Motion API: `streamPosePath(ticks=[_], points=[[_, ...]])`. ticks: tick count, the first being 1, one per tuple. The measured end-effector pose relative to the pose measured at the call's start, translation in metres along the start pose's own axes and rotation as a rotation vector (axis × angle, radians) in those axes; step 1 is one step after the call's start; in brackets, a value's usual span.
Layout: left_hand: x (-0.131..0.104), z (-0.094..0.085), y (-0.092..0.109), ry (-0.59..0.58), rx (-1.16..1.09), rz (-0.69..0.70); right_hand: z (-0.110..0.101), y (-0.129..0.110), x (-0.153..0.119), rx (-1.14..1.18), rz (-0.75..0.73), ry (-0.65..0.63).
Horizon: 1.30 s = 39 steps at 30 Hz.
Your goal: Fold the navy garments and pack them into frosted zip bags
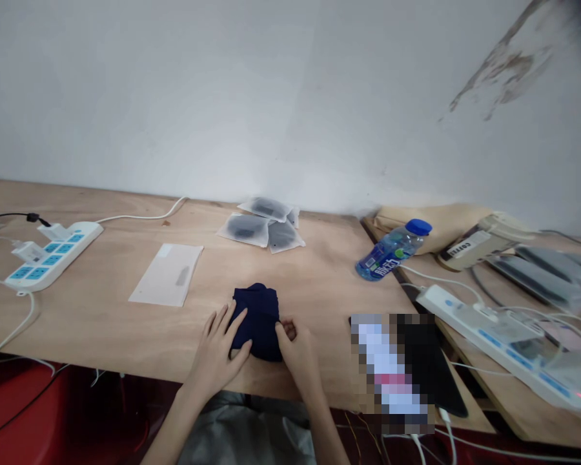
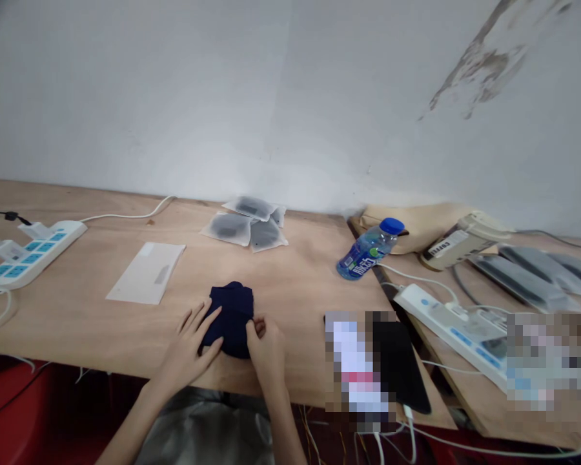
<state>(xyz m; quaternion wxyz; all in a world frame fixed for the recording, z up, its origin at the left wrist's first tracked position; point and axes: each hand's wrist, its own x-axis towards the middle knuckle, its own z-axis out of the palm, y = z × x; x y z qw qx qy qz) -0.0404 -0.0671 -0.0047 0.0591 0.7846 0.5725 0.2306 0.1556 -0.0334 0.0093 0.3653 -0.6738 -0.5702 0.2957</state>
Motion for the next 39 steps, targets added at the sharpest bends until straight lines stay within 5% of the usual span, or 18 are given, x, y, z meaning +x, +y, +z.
streamPosePath(ticks=[39], points=[[0.0,0.0,0.0,0.004,-0.016,-0.003,0.0,0.002,0.008,0.024,-0.039,-0.048]])
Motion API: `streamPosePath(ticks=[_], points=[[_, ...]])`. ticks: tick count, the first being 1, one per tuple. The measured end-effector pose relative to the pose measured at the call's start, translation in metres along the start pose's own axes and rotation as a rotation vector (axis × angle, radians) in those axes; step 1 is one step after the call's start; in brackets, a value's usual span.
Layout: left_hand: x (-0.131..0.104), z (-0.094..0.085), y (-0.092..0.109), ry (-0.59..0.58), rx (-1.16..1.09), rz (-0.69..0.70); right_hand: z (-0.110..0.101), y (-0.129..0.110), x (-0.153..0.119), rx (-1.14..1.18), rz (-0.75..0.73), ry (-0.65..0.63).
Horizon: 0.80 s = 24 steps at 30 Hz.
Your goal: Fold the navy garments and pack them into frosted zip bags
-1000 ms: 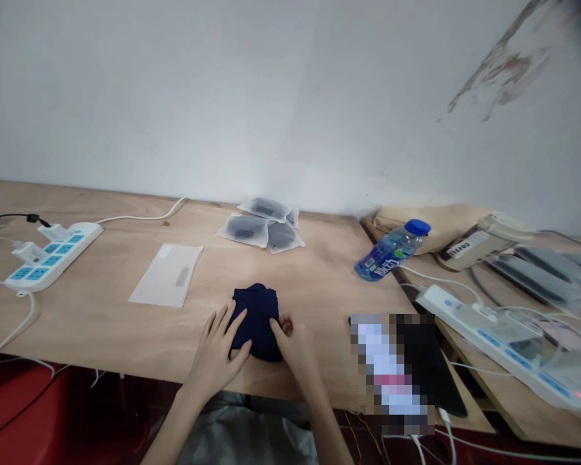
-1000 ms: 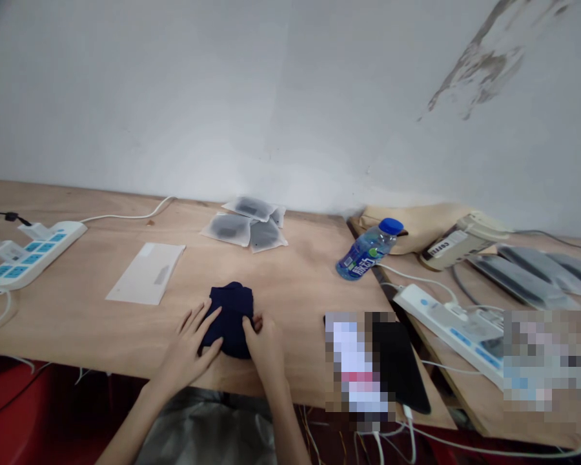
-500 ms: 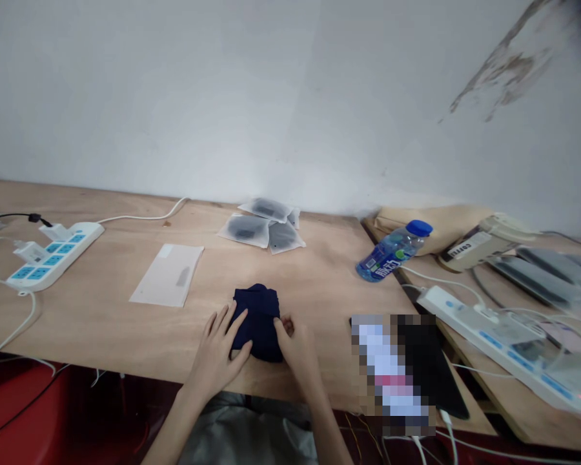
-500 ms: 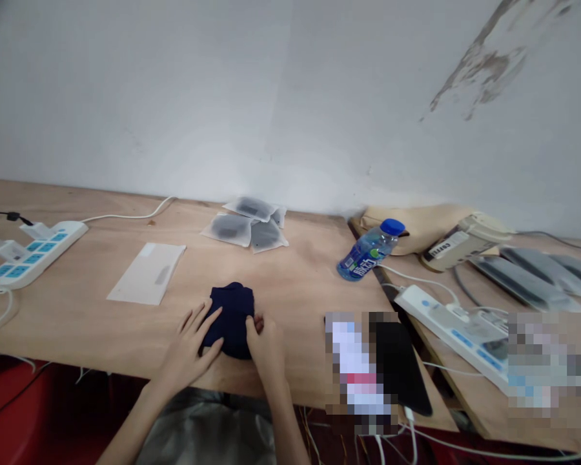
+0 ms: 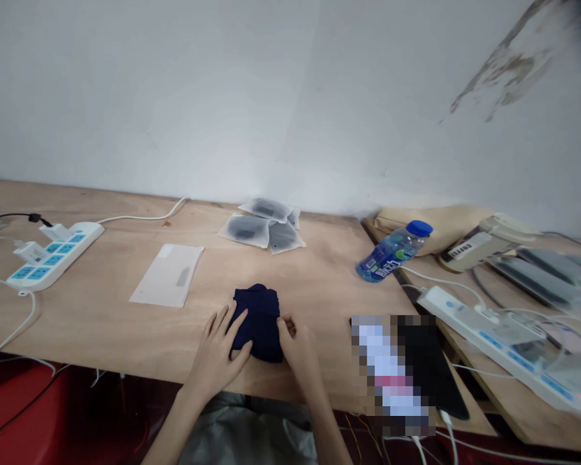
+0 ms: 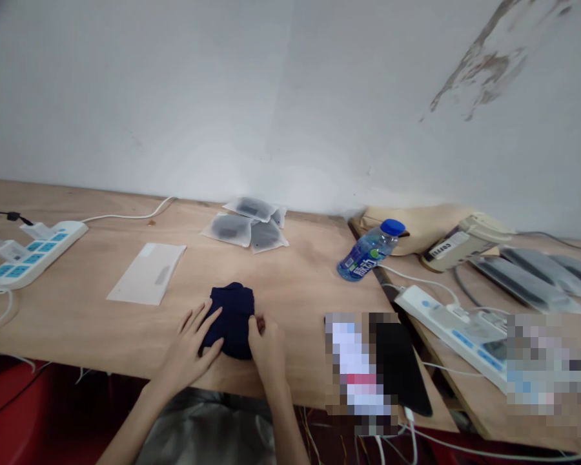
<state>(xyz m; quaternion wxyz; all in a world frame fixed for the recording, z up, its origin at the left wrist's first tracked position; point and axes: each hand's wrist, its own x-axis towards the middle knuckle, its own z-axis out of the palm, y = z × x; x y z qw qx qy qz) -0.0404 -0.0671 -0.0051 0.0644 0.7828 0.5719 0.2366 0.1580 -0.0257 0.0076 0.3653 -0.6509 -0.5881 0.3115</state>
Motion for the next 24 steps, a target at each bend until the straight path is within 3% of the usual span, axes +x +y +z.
streamPosePath(ticks=[24], points=[[0.0002,-0.001,0.001,-0.011,0.011,-0.003,0.0019,-0.0011,-0.0013,-0.034,-0.002,0.001]])
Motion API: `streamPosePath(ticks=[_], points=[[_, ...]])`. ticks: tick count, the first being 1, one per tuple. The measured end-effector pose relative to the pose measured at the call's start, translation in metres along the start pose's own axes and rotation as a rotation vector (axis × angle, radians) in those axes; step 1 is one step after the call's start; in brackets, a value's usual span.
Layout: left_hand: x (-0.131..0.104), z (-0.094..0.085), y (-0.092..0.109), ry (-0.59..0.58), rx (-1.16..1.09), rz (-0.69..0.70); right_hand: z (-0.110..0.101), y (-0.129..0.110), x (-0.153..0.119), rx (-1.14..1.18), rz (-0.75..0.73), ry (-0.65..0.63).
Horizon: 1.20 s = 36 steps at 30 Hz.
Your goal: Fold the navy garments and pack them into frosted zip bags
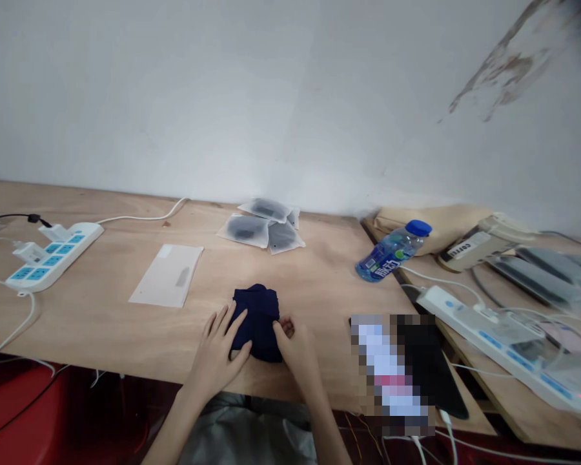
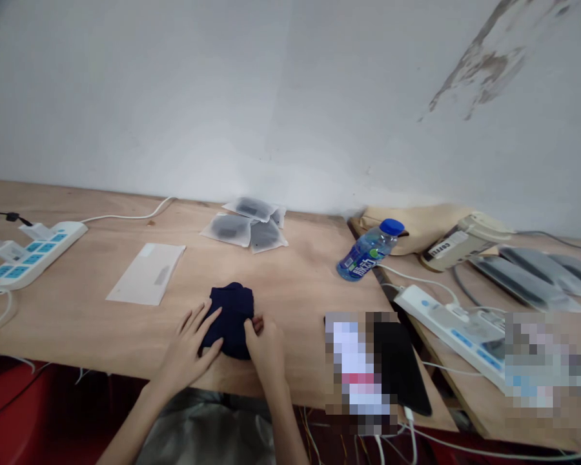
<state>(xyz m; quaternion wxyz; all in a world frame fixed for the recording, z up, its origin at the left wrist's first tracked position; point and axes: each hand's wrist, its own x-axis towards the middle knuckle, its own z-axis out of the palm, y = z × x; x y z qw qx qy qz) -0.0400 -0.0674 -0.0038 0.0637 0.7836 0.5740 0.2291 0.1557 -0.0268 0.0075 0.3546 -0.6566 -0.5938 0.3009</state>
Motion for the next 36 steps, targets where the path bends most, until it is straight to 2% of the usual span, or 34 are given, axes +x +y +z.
streamPosePath(ticks=[13,25,36], points=[[0.0,0.001,0.0,-0.015,0.007,-0.006,0.004,-0.004,0.003,-0.154,0.059,0.027],[0.0,0.001,-0.001,-0.003,0.001,0.002,0.01,0.007,0.012,-0.124,0.016,0.003],[0.0,0.001,-0.001,-0.002,-0.002,0.0,0.008,0.002,0.01,-0.158,0.025,0.006]])
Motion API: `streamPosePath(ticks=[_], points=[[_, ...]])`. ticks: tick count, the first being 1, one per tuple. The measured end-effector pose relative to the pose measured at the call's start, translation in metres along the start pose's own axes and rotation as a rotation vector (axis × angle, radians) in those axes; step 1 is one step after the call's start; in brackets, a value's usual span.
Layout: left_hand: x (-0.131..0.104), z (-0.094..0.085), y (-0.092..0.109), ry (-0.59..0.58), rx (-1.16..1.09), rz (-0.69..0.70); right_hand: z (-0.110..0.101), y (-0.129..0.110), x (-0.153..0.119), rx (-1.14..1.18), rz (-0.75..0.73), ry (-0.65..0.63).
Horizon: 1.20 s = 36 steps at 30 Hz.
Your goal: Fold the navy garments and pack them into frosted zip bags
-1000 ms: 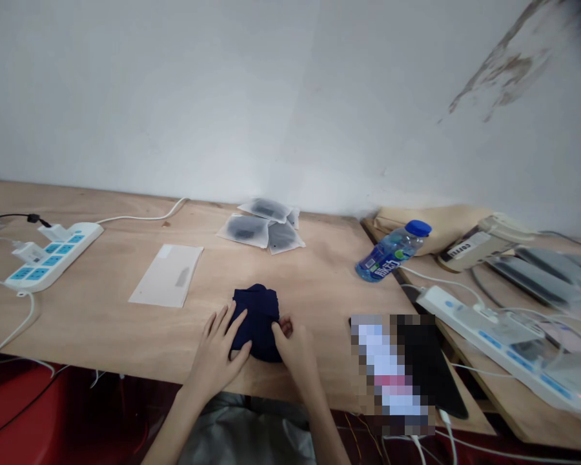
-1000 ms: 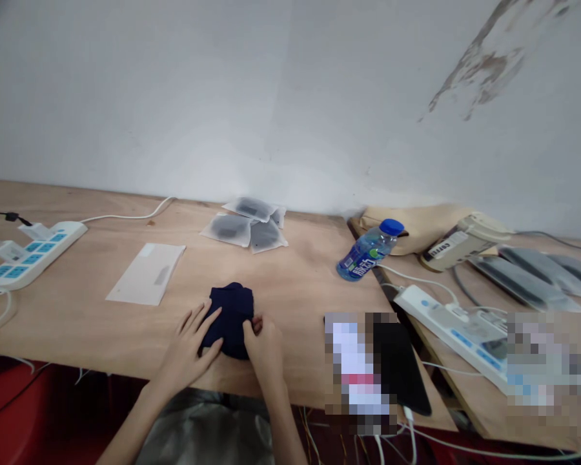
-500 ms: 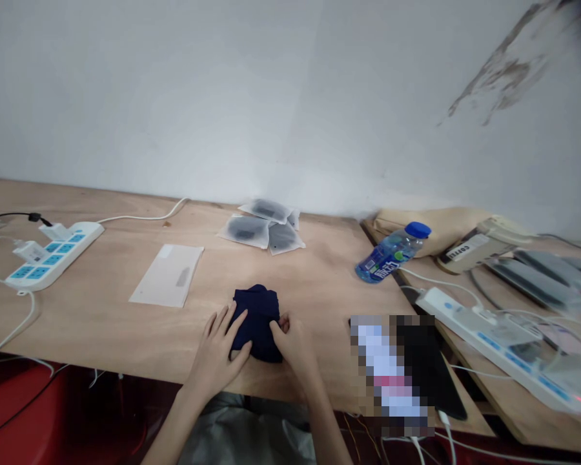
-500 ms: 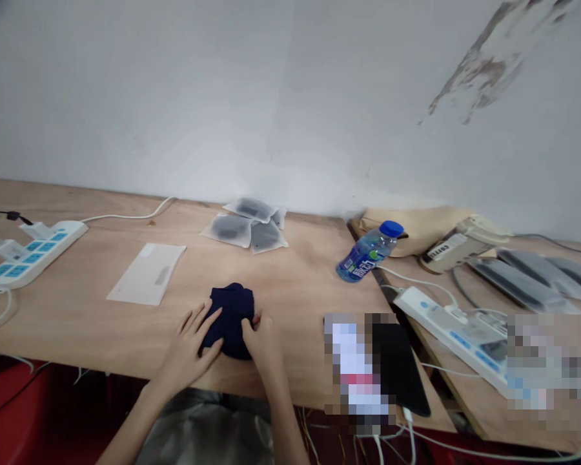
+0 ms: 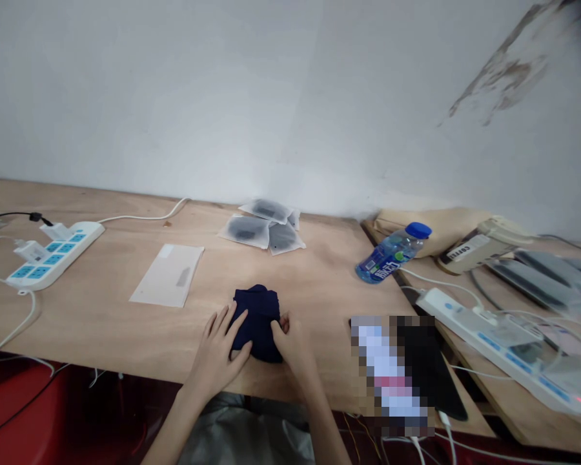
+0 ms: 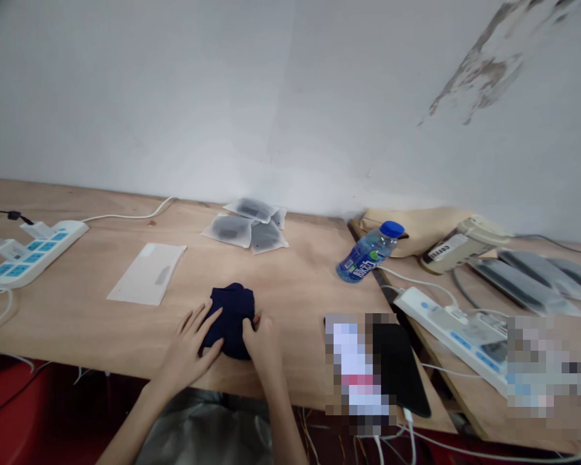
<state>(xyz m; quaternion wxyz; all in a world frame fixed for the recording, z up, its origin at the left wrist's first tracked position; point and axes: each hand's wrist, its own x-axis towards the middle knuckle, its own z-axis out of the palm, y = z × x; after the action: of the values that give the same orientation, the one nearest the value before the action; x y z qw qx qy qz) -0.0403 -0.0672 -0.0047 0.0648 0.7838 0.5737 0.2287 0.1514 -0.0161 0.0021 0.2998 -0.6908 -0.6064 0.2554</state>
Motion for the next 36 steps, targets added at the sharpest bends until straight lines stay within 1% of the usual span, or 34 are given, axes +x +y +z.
streamPosePath(ticks=[5,12,19,23,30,36], points=[[0.0001,0.0,-0.0002,-0.005,-0.006,-0.005,0.0002,0.0004,-0.0004,0.008,-0.008,0.006],[0.0,0.0009,-0.0005,0.014,-0.007,0.001,-0.0013,-0.0025,-0.0006,0.027,0.033,-0.025],[0.0001,0.0001,0.0002,0.0,0.005,-0.002,-0.0017,-0.0015,-0.001,0.046,0.032,-0.02],[0.0004,-0.0009,0.0008,-0.005,0.007,-0.001,-0.0049,-0.0047,-0.0015,0.042,0.032,-0.023],[-0.0004,-0.0008,0.0009,0.011,-0.012,0.003,-0.008,-0.0081,-0.0035,0.075,0.034,0.001],[-0.0009,-0.0006,0.0008,-0.001,-0.014,-0.004,-0.0071,-0.0061,-0.0026,0.053,0.041,-0.016]])
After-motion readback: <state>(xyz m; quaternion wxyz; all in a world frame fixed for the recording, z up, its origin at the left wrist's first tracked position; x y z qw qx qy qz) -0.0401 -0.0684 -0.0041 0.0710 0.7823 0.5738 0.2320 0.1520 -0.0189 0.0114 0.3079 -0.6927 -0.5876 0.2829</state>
